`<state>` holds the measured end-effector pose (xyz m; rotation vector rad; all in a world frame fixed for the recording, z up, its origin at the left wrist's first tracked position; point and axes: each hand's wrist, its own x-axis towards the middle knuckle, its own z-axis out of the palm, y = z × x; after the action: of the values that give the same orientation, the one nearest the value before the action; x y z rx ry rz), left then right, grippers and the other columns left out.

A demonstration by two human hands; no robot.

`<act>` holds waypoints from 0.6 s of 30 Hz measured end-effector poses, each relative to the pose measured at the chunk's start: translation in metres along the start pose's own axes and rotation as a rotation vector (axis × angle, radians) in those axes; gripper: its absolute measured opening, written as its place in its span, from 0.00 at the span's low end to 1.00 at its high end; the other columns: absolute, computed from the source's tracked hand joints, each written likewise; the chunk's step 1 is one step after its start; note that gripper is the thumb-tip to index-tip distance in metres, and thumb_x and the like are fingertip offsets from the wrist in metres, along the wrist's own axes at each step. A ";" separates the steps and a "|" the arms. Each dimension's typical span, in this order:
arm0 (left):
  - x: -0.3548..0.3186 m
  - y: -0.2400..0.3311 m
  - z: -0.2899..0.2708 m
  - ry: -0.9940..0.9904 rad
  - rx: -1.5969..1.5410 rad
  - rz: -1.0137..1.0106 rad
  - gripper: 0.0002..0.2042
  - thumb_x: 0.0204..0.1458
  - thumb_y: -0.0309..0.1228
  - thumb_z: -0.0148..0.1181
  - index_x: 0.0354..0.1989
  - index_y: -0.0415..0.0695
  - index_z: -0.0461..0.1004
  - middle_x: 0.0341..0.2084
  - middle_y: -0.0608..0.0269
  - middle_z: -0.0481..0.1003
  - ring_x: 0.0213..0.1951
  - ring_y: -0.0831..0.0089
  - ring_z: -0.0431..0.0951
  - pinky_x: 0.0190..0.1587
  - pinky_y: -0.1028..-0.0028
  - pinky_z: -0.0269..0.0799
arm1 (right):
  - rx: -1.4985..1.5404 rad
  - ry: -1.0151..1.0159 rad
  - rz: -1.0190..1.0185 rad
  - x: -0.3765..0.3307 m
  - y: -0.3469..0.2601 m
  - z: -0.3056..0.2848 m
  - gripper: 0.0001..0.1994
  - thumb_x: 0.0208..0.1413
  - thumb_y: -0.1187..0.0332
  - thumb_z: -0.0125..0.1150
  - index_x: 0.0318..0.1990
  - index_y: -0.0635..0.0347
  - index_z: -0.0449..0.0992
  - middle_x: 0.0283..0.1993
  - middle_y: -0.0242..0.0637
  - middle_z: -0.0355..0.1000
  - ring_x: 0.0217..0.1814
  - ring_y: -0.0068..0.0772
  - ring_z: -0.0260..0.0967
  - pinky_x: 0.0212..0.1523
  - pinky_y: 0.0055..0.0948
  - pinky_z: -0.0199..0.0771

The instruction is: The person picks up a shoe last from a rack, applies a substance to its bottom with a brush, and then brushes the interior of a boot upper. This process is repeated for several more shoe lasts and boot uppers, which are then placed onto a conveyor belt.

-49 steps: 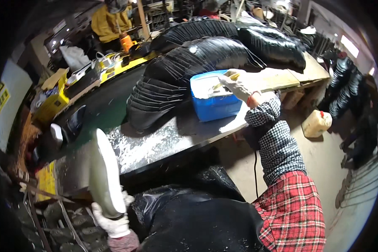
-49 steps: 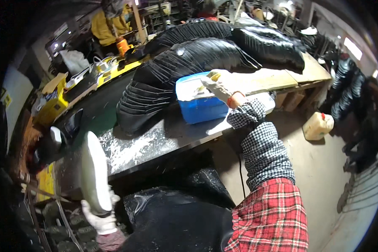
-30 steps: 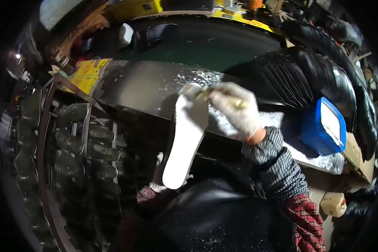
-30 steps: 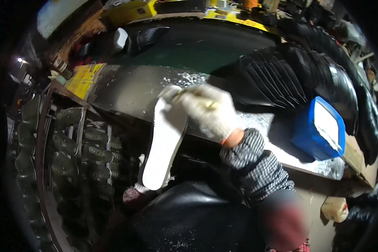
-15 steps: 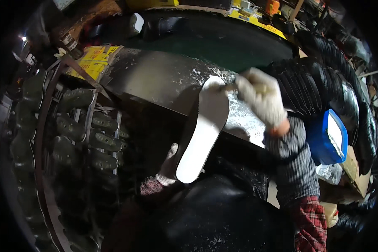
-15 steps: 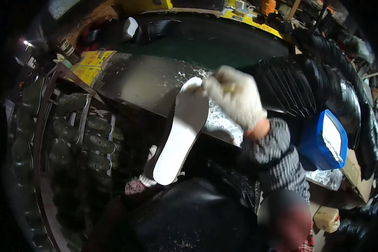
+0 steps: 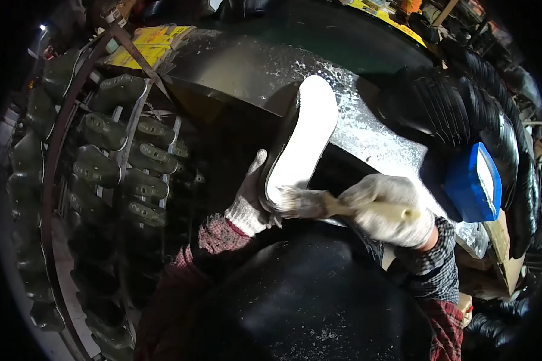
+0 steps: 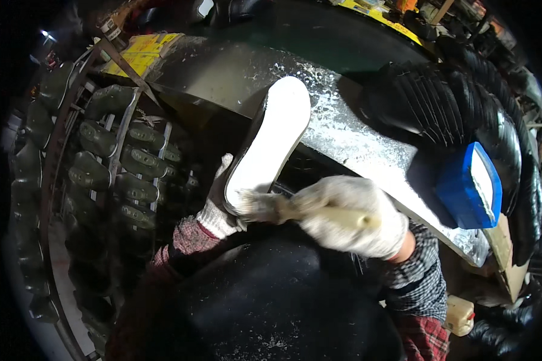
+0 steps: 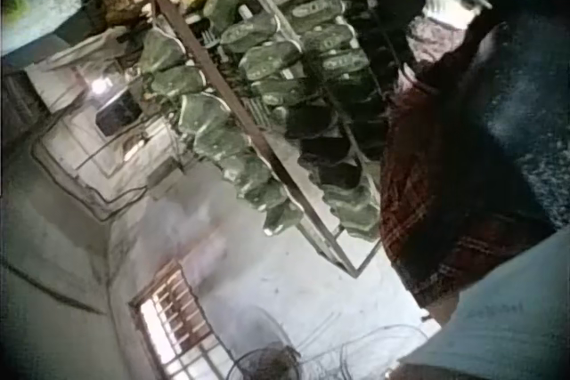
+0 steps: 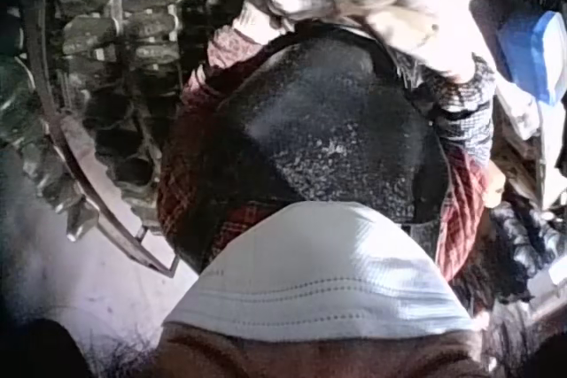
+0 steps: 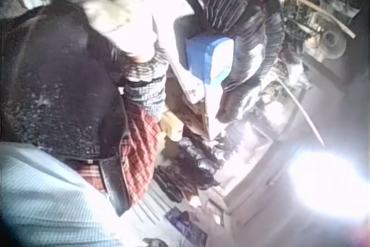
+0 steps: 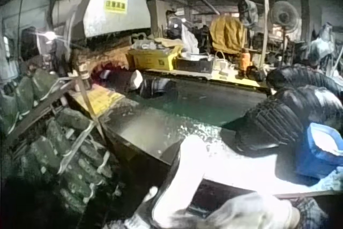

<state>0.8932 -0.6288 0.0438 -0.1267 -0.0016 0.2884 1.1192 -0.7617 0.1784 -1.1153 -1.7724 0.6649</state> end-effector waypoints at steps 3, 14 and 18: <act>0.006 0.005 -0.005 -0.317 -0.216 -0.197 0.38 0.59 0.61 0.38 0.64 0.38 0.57 0.55 0.34 0.66 0.53 0.40 0.71 0.51 0.46 0.72 | 0.304 0.207 0.526 -0.017 -0.005 -0.012 0.11 0.57 0.68 0.62 0.40 0.68 0.76 0.37 0.45 0.77 0.38 0.35 0.77 0.38 0.26 0.80; -0.014 0.033 -0.031 0.081 0.168 -0.046 0.41 0.54 0.67 0.36 0.64 0.44 0.60 0.54 0.46 0.70 0.50 0.48 0.75 0.47 0.39 0.71 | 0.246 0.556 0.400 0.023 0.095 -0.054 0.11 0.59 0.71 0.59 0.47 0.66 0.75 0.45 0.38 0.74 0.46 0.28 0.73 0.46 0.27 0.75; -0.028 0.035 -0.024 0.074 -0.216 -0.034 0.46 0.50 0.71 0.34 0.68 0.46 0.54 0.62 0.47 0.62 0.60 0.43 0.64 0.56 0.37 0.60 | -0.535 0.063 -0.214 0.064 0.095 -0.055 0.13 0.58 0.68 0.61 0.48 0.65 0.74 0.39 0.35 0.72 0.38 0.24 0.69 0.38 0.24 0.71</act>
<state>0.8572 -0.6068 0.0157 -0.3514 0.0388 0.2489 1.1960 -0.6637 0.1529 -1.2474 -2.0374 0.0173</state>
